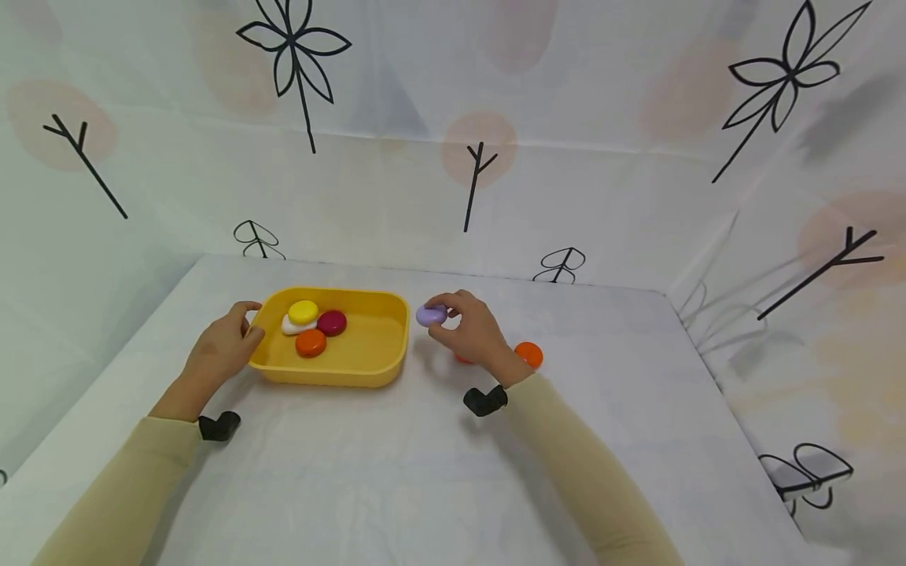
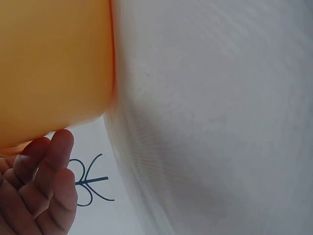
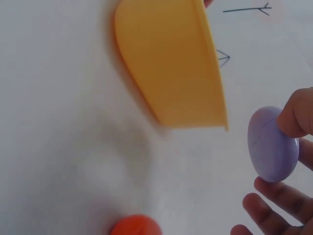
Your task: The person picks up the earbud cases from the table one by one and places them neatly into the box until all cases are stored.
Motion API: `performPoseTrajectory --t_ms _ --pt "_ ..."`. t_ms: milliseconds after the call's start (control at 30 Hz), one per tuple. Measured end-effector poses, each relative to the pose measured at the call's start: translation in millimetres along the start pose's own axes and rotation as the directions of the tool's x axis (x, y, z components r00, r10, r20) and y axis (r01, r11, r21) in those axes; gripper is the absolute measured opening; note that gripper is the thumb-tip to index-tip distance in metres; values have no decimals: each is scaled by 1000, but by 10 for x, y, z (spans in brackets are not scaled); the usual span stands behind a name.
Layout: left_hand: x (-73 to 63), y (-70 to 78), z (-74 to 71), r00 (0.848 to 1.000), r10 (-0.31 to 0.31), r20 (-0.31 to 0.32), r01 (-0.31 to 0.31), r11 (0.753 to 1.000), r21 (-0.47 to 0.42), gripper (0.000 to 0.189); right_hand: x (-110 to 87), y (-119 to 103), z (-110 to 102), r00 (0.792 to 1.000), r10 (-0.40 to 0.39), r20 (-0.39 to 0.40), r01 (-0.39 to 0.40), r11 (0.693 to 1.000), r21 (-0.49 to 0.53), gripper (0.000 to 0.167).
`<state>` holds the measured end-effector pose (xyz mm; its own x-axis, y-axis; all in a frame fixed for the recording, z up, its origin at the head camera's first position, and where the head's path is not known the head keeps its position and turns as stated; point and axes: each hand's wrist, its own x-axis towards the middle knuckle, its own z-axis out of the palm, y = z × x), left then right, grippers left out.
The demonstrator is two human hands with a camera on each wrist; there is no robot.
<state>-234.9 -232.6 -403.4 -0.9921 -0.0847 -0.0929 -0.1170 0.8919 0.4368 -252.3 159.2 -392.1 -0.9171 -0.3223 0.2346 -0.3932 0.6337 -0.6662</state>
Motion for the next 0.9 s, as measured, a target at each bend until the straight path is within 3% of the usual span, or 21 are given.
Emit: performPoseTrajectory --t_ms 900 --pt "41 -51 29 1000 16 2 -16 1000 -5 56 -226 314 -364 998 59 -7 -59 994 -88 33"
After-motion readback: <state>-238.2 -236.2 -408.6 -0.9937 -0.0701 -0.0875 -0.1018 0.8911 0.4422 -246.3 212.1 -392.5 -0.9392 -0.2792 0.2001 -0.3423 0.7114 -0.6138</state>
